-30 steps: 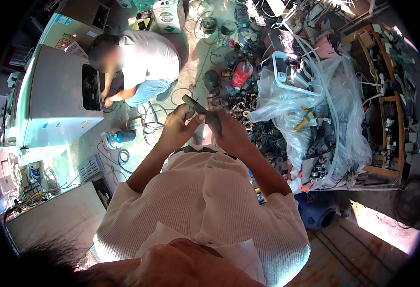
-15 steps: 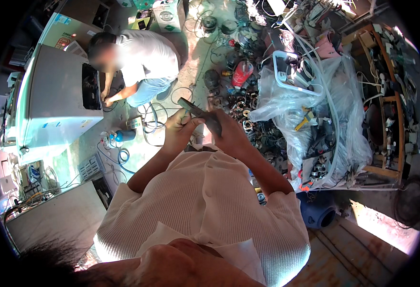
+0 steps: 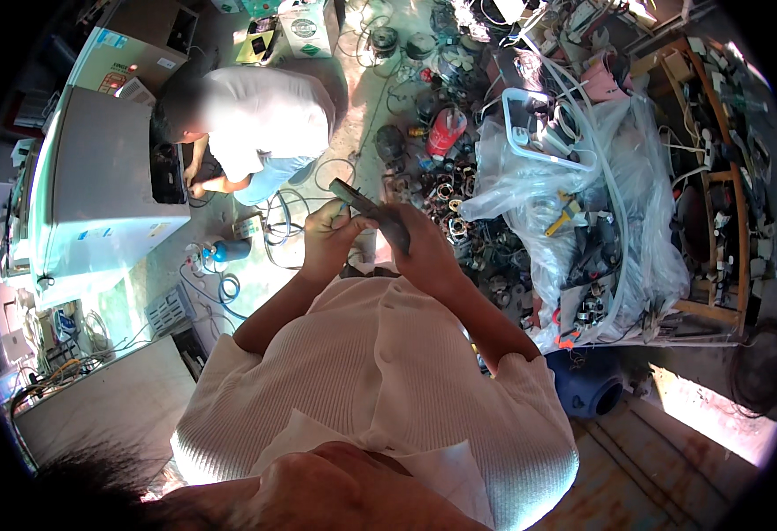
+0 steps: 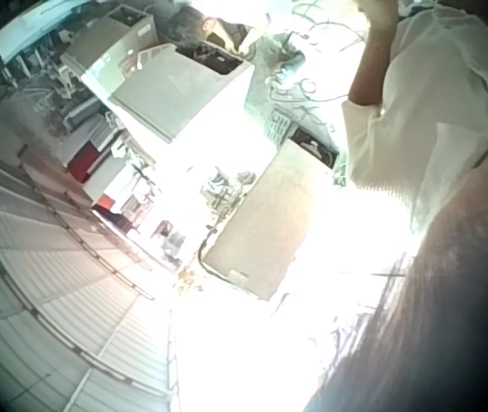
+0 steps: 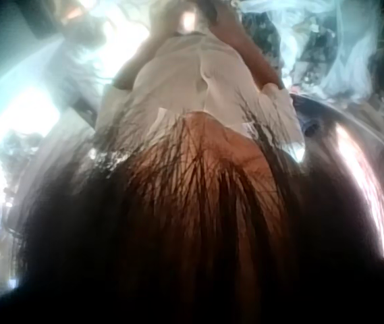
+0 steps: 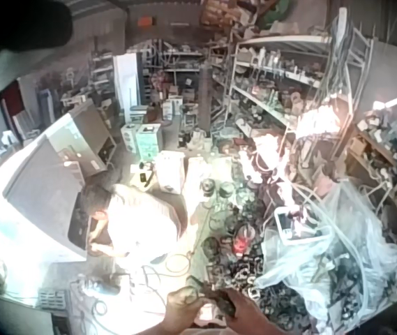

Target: The person cuts a length of black wire using a pair of scissors and then sits on the ground to work on connecting wires at the back of a large white freezer alongside another person.

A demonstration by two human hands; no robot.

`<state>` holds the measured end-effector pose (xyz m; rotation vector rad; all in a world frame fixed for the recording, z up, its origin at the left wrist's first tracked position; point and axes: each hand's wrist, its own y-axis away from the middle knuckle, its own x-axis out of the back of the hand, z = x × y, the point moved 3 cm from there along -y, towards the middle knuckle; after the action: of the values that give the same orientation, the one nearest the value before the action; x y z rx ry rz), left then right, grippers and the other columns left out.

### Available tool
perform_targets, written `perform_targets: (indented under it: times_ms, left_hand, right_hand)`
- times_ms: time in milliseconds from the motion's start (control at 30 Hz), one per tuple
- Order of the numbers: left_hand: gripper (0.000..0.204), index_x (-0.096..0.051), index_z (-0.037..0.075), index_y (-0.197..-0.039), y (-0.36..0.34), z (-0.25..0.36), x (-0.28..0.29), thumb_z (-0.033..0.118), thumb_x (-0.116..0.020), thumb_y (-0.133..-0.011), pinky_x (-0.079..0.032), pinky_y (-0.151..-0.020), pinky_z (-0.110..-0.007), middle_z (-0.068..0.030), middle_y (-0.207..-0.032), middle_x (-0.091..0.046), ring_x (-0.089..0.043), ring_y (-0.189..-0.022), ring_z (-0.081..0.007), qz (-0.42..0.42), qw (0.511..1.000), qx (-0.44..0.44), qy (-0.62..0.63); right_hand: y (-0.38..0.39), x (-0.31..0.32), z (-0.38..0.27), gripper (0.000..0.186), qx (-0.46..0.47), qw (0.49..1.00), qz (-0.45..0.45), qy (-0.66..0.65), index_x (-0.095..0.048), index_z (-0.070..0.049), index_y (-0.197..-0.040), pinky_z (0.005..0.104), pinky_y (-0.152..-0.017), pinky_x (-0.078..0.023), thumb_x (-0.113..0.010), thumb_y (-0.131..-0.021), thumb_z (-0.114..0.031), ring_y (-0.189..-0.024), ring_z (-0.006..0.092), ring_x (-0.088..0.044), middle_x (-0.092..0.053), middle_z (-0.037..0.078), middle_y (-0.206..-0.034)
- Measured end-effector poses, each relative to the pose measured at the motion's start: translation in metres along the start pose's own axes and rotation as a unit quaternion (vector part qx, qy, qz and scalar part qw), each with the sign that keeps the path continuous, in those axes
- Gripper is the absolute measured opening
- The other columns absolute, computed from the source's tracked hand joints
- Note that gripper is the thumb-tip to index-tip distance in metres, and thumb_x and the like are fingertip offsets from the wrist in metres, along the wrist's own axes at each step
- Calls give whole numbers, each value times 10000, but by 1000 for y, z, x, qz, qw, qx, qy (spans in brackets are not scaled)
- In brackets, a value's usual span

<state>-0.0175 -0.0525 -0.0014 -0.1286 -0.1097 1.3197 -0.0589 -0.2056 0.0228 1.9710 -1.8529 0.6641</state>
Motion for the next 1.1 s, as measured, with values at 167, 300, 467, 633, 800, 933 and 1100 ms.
perform_targets:
  times_ms: [167, 300, 467, 633, 800, 933, 1100]
  left_hand:
    - [358, -334, 29, -627, -3, 5, -2, -91, -626, -798, -470, -561, -227, 33, -590, -379, -600, -696, -60, 0, 997, 22, 80]
    - [354, -361, 51, -625, -5, 10, -19, -52, -648, -805, -460, -559, -208, 42, -613, -434, -598, -701, -51, 37, 979, 39, 197]
    - [328, -420, 92, -650, -11, 6, -20, 99, -705, -813, -396, -433, -185, 55, -629, -505, -406, -519, -7, 32, 979, 68, 191]
    - [267, -428, 104, -743, -18, -1, -2, 229, -607, -897, -326, -438, -181, 53, -637, -426, -378, -532, -17, -1, 985, 107, 136]
    - [296, -422, 111, -783, -17, 2, -1, 335, -426, -976, -301, -617, -209, 42, -707, -368, -331, -656, -58, -18, 974, 157, 163]
    - [303, -446, 98, -813, -18, -10, 2, 336, -376, -987, -295, -629, -216, 26, -714, -364, -327, -667, -79, -35, 950, 129, 284]
    - [303, -551, 44, -1026, -17, 2, 4, 270, -350, -1003, -318, -639, -221, 27, -706, -365, -351, -671, -84, -50, 988, 89, 112]
  right_hand:
    - [1, -3, 0, 292, -9, 999, 16, -26, -524, -14, -1110, 416, -791, -459, -544, -825, -75, -916, 401, -575, -592, 215, -1010]
    - [2, -24, 13, 272, -100, 982, 39, -155, -528, -9, -1097, 373, -769, -462, -568, -861, -139, -855, 305, -607, -615, 169, -953]
    - [-10, -17, 31, 288, -175, 935, 38, -306, -541, 2, -1084, 292, -767, -467, -614, -868, -174, -860, 142, -596, -639, 75, -939]
    - [-20, -3, 31, 268, -132, 909, 27, -395, -558, 7, -1072, 271, -793, -477, -617, -878, -168, -860, 108, -579, -646, 60, -982]
    - [-18, -6, 32, 278, -145, 959, 11, -244, -602, -31, -1020, 281, -755, -465, -677, -817, -205, -803, 107, -577, -652, 29, -909]
    - [-18, -8, 33, 296, -126, 965, 22, -230, -612, -35, -998, 282, -731, -459, -701, -781, -216, -770, 119, -570, -646, 44, -864]
    - [-17, -8, 34, 303, -94, 981, 43, -165, -598, -11, -1012, 288, -734, -465, -690, -797, -204, -769, 132, -581, -643, 66, -857]
